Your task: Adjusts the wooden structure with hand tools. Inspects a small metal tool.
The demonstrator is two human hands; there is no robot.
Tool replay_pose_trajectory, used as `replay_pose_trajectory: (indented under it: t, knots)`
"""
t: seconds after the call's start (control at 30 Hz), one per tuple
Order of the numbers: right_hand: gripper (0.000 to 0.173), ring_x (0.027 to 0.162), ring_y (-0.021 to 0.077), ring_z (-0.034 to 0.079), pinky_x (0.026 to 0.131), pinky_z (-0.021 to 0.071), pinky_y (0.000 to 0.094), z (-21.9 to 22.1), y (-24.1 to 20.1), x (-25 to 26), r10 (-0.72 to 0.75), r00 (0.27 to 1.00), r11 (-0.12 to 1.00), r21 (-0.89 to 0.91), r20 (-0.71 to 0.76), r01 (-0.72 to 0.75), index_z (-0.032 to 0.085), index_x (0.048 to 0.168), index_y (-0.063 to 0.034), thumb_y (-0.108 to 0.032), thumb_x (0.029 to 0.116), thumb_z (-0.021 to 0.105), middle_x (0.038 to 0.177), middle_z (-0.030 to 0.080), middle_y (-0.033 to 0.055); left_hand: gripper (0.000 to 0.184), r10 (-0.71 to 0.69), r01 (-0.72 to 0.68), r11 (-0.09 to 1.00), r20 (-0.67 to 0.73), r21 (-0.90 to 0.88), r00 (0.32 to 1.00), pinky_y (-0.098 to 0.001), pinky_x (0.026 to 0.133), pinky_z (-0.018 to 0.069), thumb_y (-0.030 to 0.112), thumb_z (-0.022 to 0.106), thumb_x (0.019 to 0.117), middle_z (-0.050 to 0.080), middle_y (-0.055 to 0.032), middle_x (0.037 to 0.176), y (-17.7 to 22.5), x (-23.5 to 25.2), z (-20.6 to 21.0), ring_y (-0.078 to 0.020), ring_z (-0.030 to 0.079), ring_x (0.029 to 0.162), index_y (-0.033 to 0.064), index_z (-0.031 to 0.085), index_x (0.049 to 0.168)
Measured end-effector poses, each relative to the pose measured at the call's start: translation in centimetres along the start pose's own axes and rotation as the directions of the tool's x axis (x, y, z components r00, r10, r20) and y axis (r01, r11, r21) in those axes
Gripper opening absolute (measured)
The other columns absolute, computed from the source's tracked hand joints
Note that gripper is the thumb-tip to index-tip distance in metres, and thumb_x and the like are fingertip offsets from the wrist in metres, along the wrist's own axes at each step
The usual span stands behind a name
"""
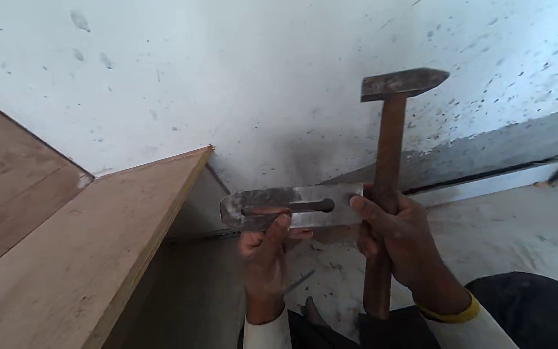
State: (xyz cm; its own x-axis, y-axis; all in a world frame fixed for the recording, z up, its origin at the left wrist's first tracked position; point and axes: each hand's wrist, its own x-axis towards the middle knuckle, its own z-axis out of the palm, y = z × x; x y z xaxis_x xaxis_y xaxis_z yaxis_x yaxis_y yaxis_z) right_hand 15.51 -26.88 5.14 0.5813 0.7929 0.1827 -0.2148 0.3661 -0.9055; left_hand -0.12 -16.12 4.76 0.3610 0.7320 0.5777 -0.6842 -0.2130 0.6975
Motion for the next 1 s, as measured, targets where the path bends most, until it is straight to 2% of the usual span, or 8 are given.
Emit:
replay_pose_trajectory:
  t: [0.17,0.27,0.37,0.47,0.63,0.73,0.87,1.0]
  knots:
    - [0.007,0.038,0.0026,0.051,0.036,0.0460,0.0179,-1.3,-0.1,-1.5,0.239,0.965,0.957,0.142,0.107,-0.253,0.064,0.097,-0.0175,-0.022,0.0938,0.067,0.057,0.060,-0.0011,0.031,0.068,-0.099,0.989,0.259,0.109,0.963,-0.0234,0.093,0.0574,0.034,0.073,0.0912,0.074,0.0099,0.116,0.3,-3.2,-3.1,-0.0021,0.070,0.105,0.0274,0.072,0.122]
    - [0.001,0.036,0.0041,0.051,0.035,0.0462,0.0189,-1.7,0.0,-1.7,0.360,0.920,0.893,0.226,0.154,-0.388,0.059,0.097,-0.0159,-0.015,0.0953,0.060,0.057,0.059,0.0007,0.064,0.039,-0.099,0.974,0.277,0.203,0.960,-0.0397,0.108,0.0524,0.033,0.088,0.0778,0.060,-0.0025,0.144,1.1,-4.0,-3.7,-0.0214,0.060,0.130,0.0226,0.063,0.136]
    - [0.012,0.037,0.0026,0.052,0.034,0.0446,0.0165,-2.1,0.3,-1.4,0.440,0.862,0.828,0.256,0.252,-0.498,0.059,0.095,-0.0148,-0.010,0.0983,0.048,0.058,0.062,0.0014,0.049,0.002,-0.097,0.963,0.354,0.251,0.935,-0.0418,0.116,0.0450,0.026,0.082,0.0862,0.063,-0.0045,0.141,2.0,-4.7,-3.3,-0.0217,0.054,0.136,0.0137,0.066,0.131]
    - [0.021,0.038,0.0006,0.052,0.036,0.0445,0.0146,-2.1,1.1,-1.2,0.508,0.785,0.753,0.260,0.355,-0.605,0.062,0.090,-0.0153,-0.013,0.0996,0.044,0.056,0.060,-0.0008,0.022,0.097,-0.205,0.951,0.404,0.232,0.909,-0.0397,0.110,0.0509,0.013,0.066,0.0994,0.069,-0.0158,0.126,1.3,-5.5,-2.7,-0.0246,0.063,0.127,-0.0016,0.065,0.116]
    - [0.056,0.039,0.0004,0.051,0.036,0.0450,0.0157,-0.9,2.7,-0.7,0.518,0.784,0.771,0.209,0.342,-0.601,0.064,0.092,-0.0158,-0.051,0.1103,0.024,0.054,0.053,-0.0067,0.014,0.330,-0.296,0.888,-0.041,0.353,0.943,-0.0299,0.095,0.0594,0.015,0.064,0.0998,0.077,-0.0017,0.110,1.0,-7.3,-1.8,-0.0132,0.072,0.108,0.0125,0.074,0.108]
    - [0.061,0.038,0.0001,0.049,0.036,0.0429,0.0154,-0.7,2.9,-0.7,0.461,0.861,0.844,0.195,0.215,-0.500,0.063,0.095,-0.0163,-0.051,0.1103,0.015,0.053,0.053,-0.0082,0.010,0.546,-0.214,0.740,-0.384,0.638,0.744,-0.0230,0.076,0.0626,0.023,0.069,0.0962,0.076,0.0135,0.086,2.4,-4.5,-2.2,-0.0010,0.073,0.082,0.0229,0.078,0.091]
    - [0.062,0.037,0.0003,0.048,0.036,0.0433,0.0158,-1.3,2.6,-1.3,0.370,0.923,0.901,0.202,0.109,-0.385,0.064,0.093,-0.0189,-0.051,0.1101,0.013,0.050,0.051,-0.0084,0.016,0.516,-0.206,0.820,-0.533,0.535,0.671,-0.0334,0.093,0.0607,0.018,0.057,0.1047,0.076,0.0048,0.103,0.8,1.7,-4.4,-0.0106,0.074,0.098,0.0085,0.066,0.114]
    - [0.062,0.040,0.0028,0.053,0.038,0.0475,0.0193,-3.0,2.1,-2.1,0.260,0.954,0.952,0.127,0.147,-0.279,0.062,0.098,-0.0191,-0.049,0.1096,0.009,0.053,0.056,-0.0083,0.020,0.399,-0.128,0.908,-0.732,0.399,0.553,-0.0288,0.093,0.0582,0.011,0.055,0.1046,0.077,-0.0071,0.098,-2.7,6.3,-5.8,-0.0116,0.075,0.095,-0.0061,0.066,0.103]
